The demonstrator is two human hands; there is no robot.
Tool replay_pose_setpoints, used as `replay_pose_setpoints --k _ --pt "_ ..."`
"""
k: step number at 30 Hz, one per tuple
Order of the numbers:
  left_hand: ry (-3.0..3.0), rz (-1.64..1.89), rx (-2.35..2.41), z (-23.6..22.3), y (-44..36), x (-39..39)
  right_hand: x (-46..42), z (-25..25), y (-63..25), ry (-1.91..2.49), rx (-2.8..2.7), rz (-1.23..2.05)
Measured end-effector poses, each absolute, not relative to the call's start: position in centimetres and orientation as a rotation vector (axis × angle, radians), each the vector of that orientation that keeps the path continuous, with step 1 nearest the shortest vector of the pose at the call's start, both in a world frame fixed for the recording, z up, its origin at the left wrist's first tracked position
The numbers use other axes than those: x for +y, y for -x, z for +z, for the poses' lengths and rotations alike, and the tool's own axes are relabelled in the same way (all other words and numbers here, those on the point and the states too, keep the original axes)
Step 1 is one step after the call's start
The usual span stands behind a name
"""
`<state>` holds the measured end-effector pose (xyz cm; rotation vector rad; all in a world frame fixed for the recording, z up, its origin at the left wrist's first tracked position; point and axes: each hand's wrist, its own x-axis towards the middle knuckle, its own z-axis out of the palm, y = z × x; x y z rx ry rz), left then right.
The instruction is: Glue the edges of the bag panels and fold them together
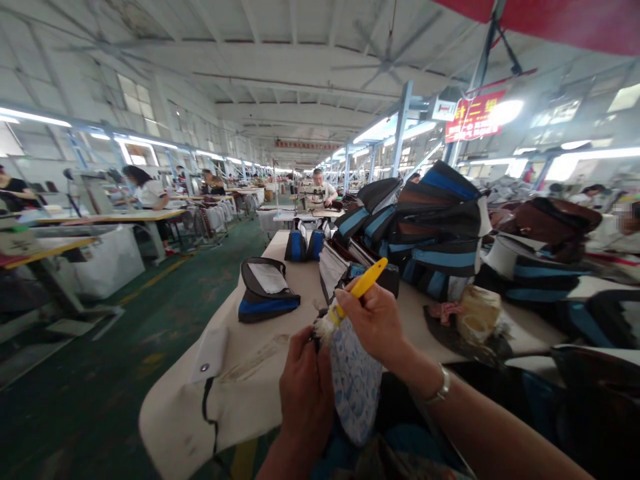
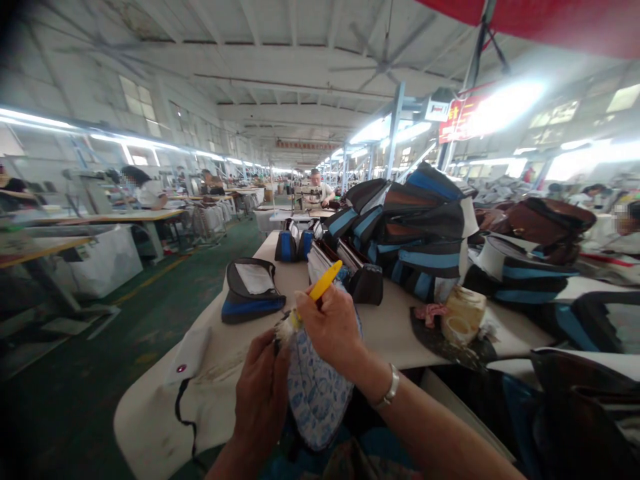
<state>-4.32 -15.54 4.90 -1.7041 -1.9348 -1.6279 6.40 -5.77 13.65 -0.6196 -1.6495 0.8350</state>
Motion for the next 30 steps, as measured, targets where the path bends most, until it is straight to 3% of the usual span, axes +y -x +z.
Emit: replay_pose_setpoints --k 3,8,13,18,23,30 --pt "1.682 -1.566 -1.905 4.6 4.3 -15.5 -5.1 14.8 -6.8 0.655 -1.746 0.473" --pt "1.712 -1.562 -1.845 4.4 4.3 -15.3 -5.3 15.8 -7.1 0.601 -1.634 0.746" --pt "1.716 -1.581 -1.903 4.4 3.9 -15.1 -5.9 14.7 -6.5 0.613 -1.762 0.502" --pt "1.71 -1.569 -1.935 4.9 4.3 -15.0 -5.8 14.1 -6.8 0.465 -1.75 0.679" --pt "1.629 -1.604 -1.973 4.7 5.2 -15.3 -4.6 14.2 -8.1 0.492 -1.719 0.495" --pt "1.398 -1.661 -2.197 2.0 6.5 -16.7 -6.7 11.8 -12.9 0.63 -1.311 0.871"
